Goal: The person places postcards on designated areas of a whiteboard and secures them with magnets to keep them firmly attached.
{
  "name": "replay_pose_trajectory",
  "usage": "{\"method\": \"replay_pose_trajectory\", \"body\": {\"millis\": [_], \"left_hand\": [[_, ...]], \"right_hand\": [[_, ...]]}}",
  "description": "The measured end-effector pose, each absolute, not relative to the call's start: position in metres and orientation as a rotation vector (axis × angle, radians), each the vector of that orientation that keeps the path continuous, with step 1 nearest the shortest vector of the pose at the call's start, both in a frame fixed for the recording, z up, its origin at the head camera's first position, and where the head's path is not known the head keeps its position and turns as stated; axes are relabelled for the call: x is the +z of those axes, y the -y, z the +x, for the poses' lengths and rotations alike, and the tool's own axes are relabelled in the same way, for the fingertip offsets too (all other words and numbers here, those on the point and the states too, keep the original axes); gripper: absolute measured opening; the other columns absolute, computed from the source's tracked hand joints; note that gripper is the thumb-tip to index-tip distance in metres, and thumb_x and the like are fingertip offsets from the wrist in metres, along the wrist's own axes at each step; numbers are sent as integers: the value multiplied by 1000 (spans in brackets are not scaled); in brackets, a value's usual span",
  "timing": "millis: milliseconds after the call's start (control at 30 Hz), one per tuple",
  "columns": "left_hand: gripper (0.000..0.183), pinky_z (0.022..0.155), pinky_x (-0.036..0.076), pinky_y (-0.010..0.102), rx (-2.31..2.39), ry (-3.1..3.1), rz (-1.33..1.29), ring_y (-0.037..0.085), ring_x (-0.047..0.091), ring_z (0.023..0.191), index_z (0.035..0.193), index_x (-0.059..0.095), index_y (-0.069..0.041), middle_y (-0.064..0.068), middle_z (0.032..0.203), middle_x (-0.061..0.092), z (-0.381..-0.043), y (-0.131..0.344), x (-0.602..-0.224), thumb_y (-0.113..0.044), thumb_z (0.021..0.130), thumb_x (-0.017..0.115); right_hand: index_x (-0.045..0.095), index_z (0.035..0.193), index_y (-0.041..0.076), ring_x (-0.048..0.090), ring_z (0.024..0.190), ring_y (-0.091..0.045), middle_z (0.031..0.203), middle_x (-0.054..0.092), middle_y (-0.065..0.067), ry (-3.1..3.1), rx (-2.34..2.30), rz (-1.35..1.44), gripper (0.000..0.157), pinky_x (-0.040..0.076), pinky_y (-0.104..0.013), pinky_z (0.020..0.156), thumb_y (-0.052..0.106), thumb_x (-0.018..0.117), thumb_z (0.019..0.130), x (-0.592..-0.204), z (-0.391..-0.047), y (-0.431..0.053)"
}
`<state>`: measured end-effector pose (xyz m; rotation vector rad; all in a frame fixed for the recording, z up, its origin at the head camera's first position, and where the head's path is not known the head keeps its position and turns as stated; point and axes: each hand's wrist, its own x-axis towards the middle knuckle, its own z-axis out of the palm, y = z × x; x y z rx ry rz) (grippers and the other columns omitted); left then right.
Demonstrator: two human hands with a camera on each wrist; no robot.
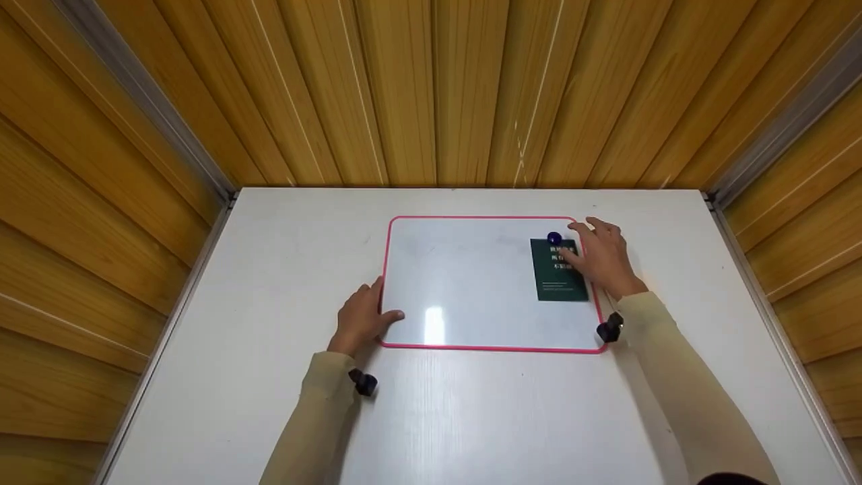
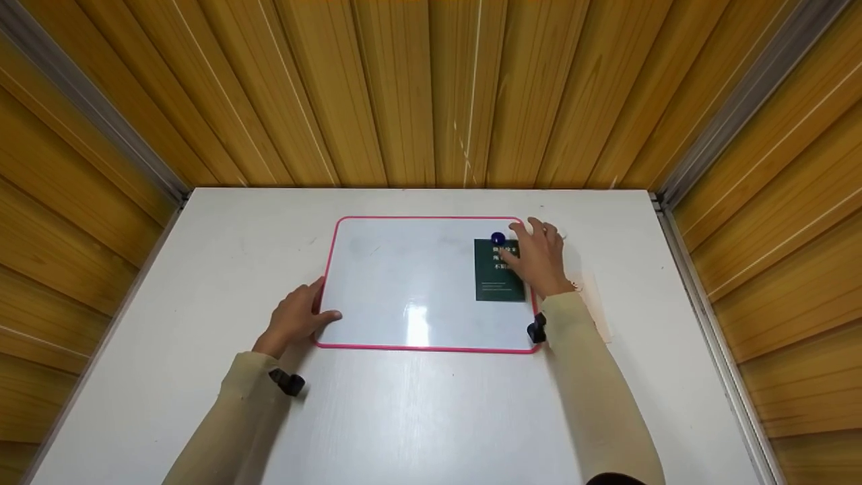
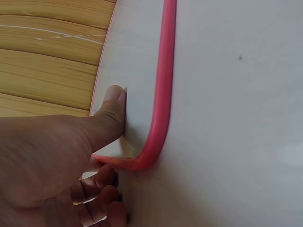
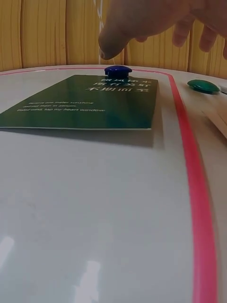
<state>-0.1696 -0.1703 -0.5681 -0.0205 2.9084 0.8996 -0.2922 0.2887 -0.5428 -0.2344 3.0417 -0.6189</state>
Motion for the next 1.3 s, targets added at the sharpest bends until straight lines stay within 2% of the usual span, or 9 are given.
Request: {"method": "replay_pose_trajectory", "body": {"millis": [167, 467, 700, 1067, 1300], "left_hand": [[90, 98, 50, 49, 914, -2903, -30, 29, 59, 100, 158, 40, -7, 16, 116, 64, -169, 171, -569, -37, 85, 85], [91, 94, 50, 48, 913, -2893, -22, 28, 57, 97, 159, 38, -7, 16, 114, 62, -169, 170, -570, -37, 86, 84], [92, 94, 50, 48, 874, -2897, -25, 28, 56, 97, 159, 38, -6, 17, 115, 63, -169, 172, -569, -39, 86, 84], [91, 94, 50, 50, 842, -2920, 11, 31, 60, 102, 157, 40, -5, 19, 117, 63, -172, 171, -570, -41, 86, 84], [91, 94, 50, 51, 858, -2916, 0, 31, 59, 99, 157, 40, -5, 19, 116, 63, -170, 172, -568, -40, 86, 84]], "right_hand": [[44, 155, 14, 19, 146, -49, 163, 24, -24, -3035, -676, -244, 70, 21, -71, 113, 38, 72, 96, -542, -283, -295], [44, 155, 14, 20, 146, -49, 162, 28, -24, -3068, -695, -236, 71, 21, -72, 112, 37, 74, 95, -540, -262, -312], [41, 156, 17, 18, 146, -51, 163, 25, -24, -3076, -704, -183, 71, 25, -74, 109, 34, 75, 95, -541, -244, -328], [43, 154, 11, 25, 136, -60, 160, 25, -30, -3083, -658, -105, 72, 27, -78, 103, 31, 77, 93, -543, -214, -356], [42, 152, 8, 29, 126, -66, 155, 25, -37, -3052, -605, -59, 73, 34, -80, 93, 34, 76, 92, -543, -196, -370]]}}
